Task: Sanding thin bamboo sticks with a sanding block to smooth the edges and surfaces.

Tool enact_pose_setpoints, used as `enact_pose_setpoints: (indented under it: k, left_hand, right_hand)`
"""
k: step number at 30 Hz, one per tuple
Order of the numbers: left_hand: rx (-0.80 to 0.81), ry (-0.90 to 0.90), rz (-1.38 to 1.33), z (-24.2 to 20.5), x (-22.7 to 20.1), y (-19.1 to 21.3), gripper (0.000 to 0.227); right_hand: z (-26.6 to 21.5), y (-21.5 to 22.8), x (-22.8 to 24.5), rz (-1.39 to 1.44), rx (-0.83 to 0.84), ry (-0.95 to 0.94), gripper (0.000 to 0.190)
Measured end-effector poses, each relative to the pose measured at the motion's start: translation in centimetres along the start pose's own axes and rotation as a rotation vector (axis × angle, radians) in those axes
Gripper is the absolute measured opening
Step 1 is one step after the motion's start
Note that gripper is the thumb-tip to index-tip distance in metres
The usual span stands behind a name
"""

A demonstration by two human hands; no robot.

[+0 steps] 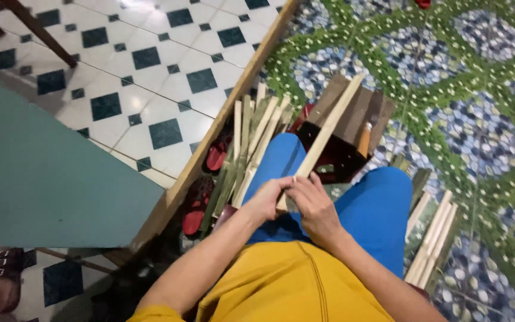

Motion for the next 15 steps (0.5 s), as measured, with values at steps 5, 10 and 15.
enact_pose_setpoints:
  k: [5,10,15]
  left_hand:
    - [-0.007,0.105,0.027,3.7,3.4,2.4,0.040]
    - [-0.072,0.048,0.112,-1.3,0.8,-0.1,0.034]
    - [-0.097,0.065,0.109,-3.2,0.9,-1.0,0.043]
  right_hand:
    - [-0.2,0.6,2.2,0.120,0.056,0.033,0.025]
    - [-0.6,0.0,-1.1,0.019,0.005,0.007,0.024]
    - [-0.4,0.1,-0.2,0.006,0.027,-0.033,0.025]
Point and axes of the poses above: each hand's wrist, its own z-axis towards the middle knuckle, its own y-axis out of the back of the hand, x = y × z, the point moved 6 cm from there along z, towards the middle knuckle, and after that the axes turned 3 degrees about -y, right-handed, at the moved point
